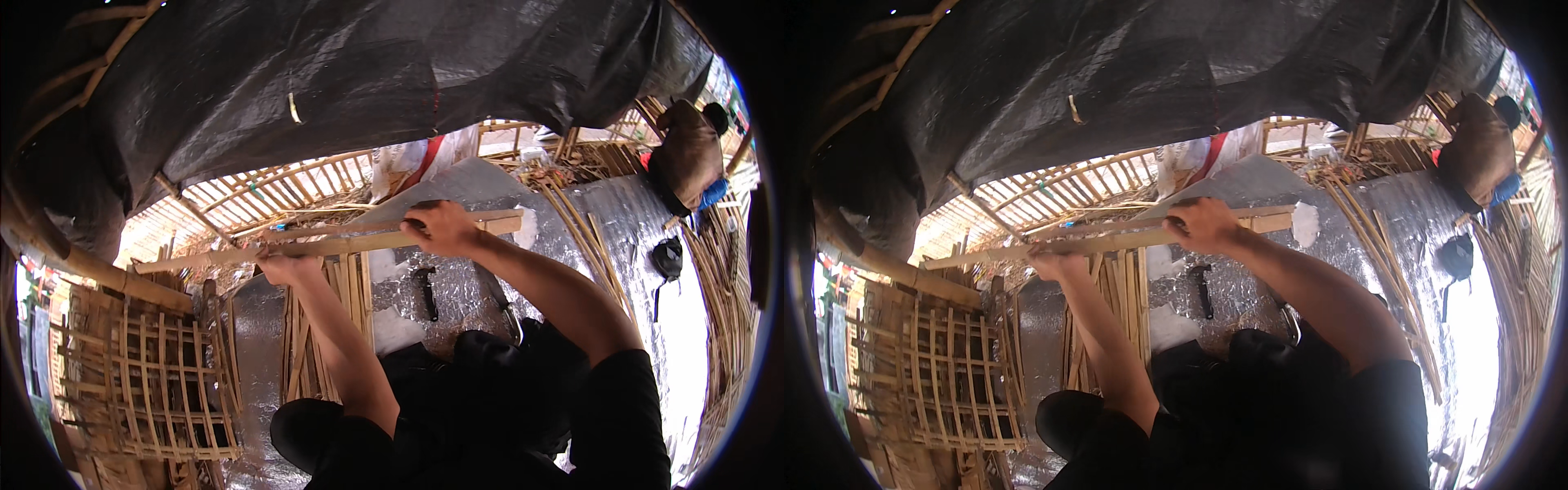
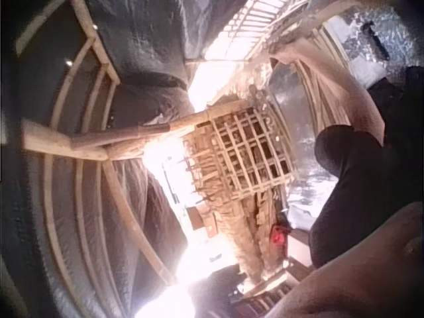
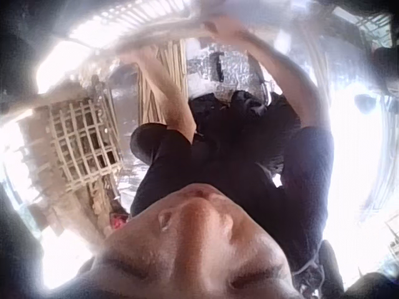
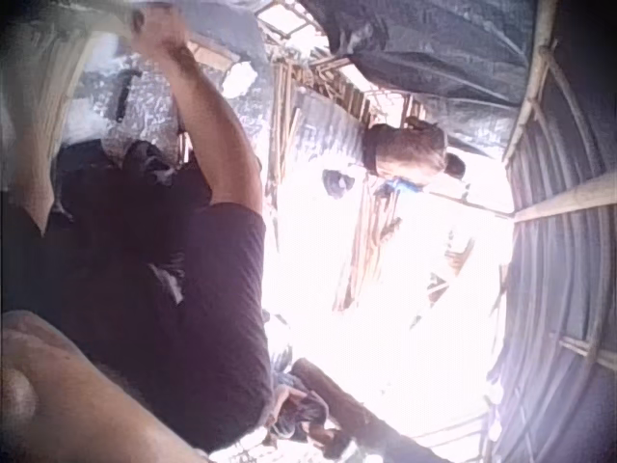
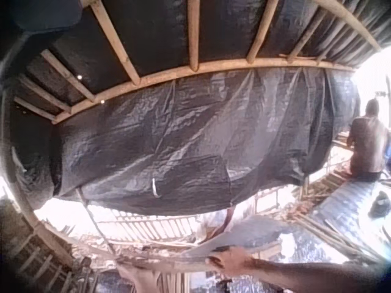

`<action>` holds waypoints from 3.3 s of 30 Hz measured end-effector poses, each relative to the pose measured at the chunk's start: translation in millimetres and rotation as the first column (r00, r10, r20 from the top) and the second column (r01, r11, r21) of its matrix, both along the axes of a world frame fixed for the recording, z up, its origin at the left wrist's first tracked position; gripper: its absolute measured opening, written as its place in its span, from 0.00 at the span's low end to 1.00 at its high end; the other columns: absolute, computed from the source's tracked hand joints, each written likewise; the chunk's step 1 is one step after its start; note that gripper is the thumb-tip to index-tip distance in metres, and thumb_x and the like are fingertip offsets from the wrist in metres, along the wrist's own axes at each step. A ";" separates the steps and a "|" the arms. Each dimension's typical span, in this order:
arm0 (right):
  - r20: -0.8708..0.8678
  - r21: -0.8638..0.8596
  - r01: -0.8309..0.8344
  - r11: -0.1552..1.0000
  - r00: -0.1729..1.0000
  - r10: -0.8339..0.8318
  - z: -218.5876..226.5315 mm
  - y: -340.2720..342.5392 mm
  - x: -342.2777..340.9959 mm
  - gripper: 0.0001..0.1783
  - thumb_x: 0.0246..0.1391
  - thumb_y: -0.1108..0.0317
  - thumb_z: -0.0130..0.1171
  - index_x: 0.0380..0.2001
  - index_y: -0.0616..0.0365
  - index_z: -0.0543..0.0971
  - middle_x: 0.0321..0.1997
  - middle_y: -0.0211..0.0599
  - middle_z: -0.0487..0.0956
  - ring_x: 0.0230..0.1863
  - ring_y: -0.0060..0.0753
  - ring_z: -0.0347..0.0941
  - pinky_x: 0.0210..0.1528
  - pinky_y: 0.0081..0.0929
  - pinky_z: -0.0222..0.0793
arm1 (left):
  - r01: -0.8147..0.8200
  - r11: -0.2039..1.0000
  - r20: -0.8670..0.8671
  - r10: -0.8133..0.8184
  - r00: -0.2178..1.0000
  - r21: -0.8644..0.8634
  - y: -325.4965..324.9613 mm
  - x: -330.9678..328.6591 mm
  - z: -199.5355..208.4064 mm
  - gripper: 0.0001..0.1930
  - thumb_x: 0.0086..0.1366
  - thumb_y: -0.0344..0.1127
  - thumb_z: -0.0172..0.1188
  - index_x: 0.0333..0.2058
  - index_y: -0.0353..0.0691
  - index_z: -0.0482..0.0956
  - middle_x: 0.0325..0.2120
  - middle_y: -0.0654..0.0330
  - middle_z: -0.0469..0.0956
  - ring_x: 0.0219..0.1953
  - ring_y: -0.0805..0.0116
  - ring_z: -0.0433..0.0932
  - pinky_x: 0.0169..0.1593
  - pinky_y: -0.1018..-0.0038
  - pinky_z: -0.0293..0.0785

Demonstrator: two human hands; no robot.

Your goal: The person splits bamboo strips using a large knife, holding the bamboo against their lap and a surface while striking it with the blade.

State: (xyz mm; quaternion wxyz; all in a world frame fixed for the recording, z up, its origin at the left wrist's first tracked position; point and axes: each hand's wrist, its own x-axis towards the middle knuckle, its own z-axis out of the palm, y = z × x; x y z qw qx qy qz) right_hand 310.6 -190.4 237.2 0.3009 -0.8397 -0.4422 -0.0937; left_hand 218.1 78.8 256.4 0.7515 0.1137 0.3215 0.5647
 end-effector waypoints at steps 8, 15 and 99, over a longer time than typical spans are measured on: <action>-0.411 0.550 0.218 0.806 0.911 0.034 28.7 -14.4 53.1 0.09 0.65 0.67 0.59 0.42 0.60 0.82 0.30 0.34 0.82 0.33 0.27 0.78 0.37 0.26 0.71 | 0.051 0.796 0.150 -0.177 0.973 0.603 -16.3 -15.2 146.9 0.10 0.61 0.30 0.56 0.41 0.38 0.75 0.32 0.62 0.75 0.30 0.73 0.73 0.31 0.76 0.68; -0.604 0.731 0.331 0.597 0.722 0.339 87.5 -51.6 65.8 0.15 0.68 0.60 0.59 0.52 0.57 0.80 0.43 0.30 0.81 0.43 0.24 0.75 0.48 0.29 0.72 | 0.498 0.222 -0.372 -0.434 0.820 0.838 -39.8 15.2 212.9 0.08 0.63 0.27 0.50 0.40 0.37 0.75 0.30 0.62 0.74 0.24 0.74 0.69 0.27 0.77 0.64; -0.462 -0.233 0.600 0.765 0.624 -0.630 -264.5 -350.8 -62.5 0.16 0.59 0.65 0.61 0.49 0.60 0.78 0.42 0.47 0.82 0.43 0.44 0.81 0.43 0.41 0.78 | 0.947 -0.286 -0.892 -0.375 -0.252 -0.147 -27.1 -45.1 -90.6 0.05 0.68 0.31 0.51 0.33 0.36 0.69 0.24 0.65 0.70 0.21 0.79 0.68 0.23 0.75 0.62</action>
